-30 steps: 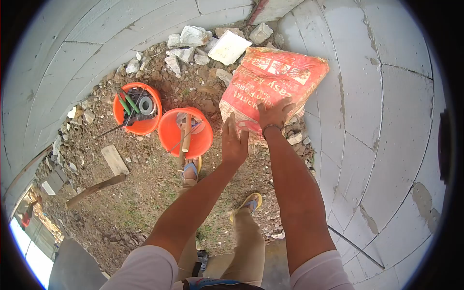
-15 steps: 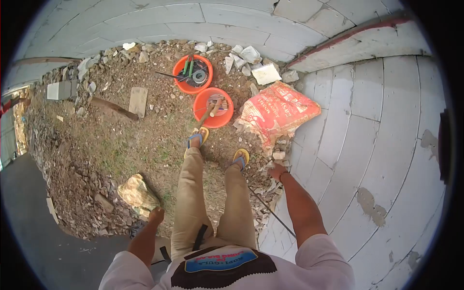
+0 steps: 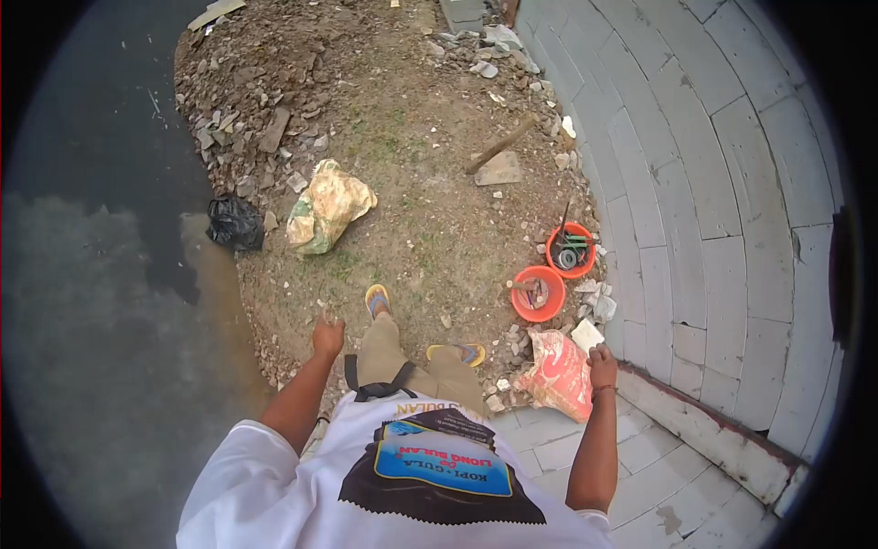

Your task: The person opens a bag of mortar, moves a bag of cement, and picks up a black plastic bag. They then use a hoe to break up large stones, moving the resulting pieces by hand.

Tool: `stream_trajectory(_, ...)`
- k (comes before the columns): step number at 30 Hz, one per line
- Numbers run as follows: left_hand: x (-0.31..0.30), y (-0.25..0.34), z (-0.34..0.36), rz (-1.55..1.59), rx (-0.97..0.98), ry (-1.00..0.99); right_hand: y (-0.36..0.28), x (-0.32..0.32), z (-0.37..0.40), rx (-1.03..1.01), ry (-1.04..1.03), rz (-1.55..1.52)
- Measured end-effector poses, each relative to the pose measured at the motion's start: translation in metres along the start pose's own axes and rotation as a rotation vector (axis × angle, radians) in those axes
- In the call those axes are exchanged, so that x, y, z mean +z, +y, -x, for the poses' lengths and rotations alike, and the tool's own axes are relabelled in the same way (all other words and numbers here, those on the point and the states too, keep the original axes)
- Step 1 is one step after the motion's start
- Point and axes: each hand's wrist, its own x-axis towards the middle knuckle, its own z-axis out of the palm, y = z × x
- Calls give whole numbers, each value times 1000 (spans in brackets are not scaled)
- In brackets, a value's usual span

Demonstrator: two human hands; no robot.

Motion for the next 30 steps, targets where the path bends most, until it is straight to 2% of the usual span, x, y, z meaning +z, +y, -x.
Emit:
stream_trajectory(2, -16, -33, -24, 123, -129, -54, -147, -56, -29, -256, 62, 80)
stream_trajectory(3, -21, -56, -35, 147, -171, -35, -245, -69, -11, -458, 187, 159)
stream_trajectory(5, -30, -103, -56, 160, -239, -85, -446, -60, 87, -788, 402, 112)
stream_trajectory(6, -37, -128, -63, 178, -275, -77, -523, -49, 142, -1019, 501, 123)
stream_trajectory(8, -50, -168, -82, 132, -302, -153, -606, -17, 224, -1322, 577, 162)
stream_trajectory(9, -56, -183, -95, 154, -325, -147, -625, 3, 264, -1461, 581, 189)
stream_trajectory(10, -64, -198, -106, 164, -310, -133, -632, 27, 289, -1511, 550, 221)
stream_trajectory(12, -75, -225, -128, 179, -319, -126, -613, 79, 310, -1447, 373, 321)
stream_trajectory(14, -83, -250, -158, 548, -574, -83, -559, 143, 309, -1229, 93, 475)
stream_trajectory(16, -74, -298, -193, 168, -267, -148, -486, 211, 304, -945, -213, 651)
stream_trajectory(17, -92, -290, -190, 175, -291, -131, -459, 241, 297, -839, -329, 705)
stream_trajectory(19, -120, -231, -178, 829, -507, 79, -420, 296, 274, -684, -521, 810)
stream_trajectory(21, -127, -219, -187, 786, -509, 85, -404, 334, 243, -644, -624, 865)
stream_trajectory(23, -116, -230, -164, 732, -559, 95, -399, 361, 214, -638, -714, 916)
stream_trajectory(26, -94, -222, -155, 491, -552, 62, -406, 402, 167, -642, -795, 963)
stream_trajectory(27, -80, -225, -144, 442, -548, 48, -414, 408, 153, -646, -811, 979)
stream_trajectory(30, -65, -207, -110, 348, -692, -31, -440, 410, 114, -648, -851, 1012)
